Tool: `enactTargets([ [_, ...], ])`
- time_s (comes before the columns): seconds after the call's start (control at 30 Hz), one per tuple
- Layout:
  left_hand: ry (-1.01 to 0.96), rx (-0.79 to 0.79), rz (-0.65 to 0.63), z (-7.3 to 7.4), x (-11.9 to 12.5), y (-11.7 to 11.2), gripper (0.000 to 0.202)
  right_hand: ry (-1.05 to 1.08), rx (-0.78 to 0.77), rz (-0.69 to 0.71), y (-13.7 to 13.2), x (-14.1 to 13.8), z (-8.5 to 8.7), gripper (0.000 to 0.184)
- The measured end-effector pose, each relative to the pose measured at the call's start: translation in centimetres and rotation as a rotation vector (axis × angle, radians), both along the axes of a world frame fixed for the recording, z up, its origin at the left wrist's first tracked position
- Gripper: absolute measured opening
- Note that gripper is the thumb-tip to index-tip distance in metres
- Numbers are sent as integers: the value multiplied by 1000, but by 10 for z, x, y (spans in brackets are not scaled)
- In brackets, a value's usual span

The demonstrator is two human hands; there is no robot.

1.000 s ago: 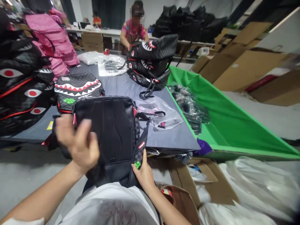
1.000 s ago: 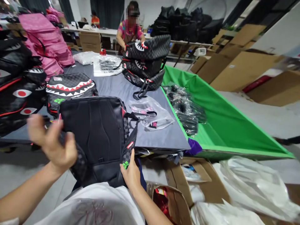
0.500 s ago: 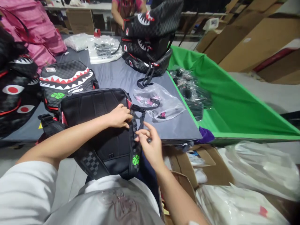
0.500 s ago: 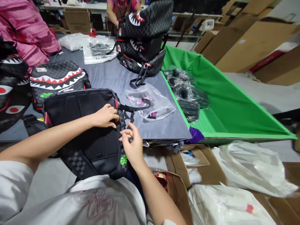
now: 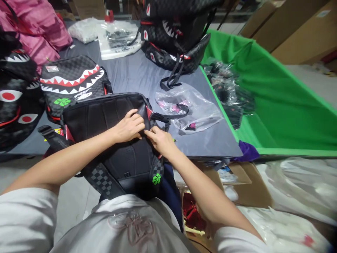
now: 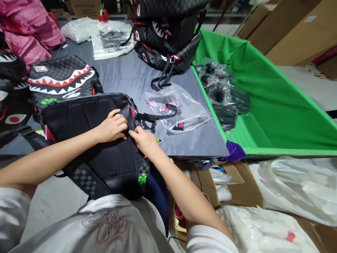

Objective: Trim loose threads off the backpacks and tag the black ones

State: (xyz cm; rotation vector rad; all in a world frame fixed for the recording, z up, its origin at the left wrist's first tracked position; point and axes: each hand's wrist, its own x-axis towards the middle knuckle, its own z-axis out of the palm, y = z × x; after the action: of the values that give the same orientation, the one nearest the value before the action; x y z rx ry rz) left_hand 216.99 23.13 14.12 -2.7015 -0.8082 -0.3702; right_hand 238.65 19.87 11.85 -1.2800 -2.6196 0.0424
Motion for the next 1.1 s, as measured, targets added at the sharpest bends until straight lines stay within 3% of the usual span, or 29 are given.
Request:
enactTargets([
  [0.17,-6,29,-36,-9,-2,4,21,-119,6,142,16,-5,5,25],
  [0.3,-38,65,-71,-8,-5,4,21,-33,-76,191,23,-6,13,18],
  [0.47,-74,56,-92,-9,-6,1,22,36,-138,99,24,-7,17,13],
  [0.67,-80,48,-92,-14,-6,5,22,-249,-109,24,20,-27,28,18],
  [0.77,-90,33,-69,-14,-5,7,20,-352,-57,49,16,-30,32,23],
  [1.0,-43,21,-83,-5,-4,10,21,-349,-10,207,20,-11,28,23],
  [1.1,-9,7,-72,0,-2,10,21,-301,-13,200,26,-11,23,24],
])
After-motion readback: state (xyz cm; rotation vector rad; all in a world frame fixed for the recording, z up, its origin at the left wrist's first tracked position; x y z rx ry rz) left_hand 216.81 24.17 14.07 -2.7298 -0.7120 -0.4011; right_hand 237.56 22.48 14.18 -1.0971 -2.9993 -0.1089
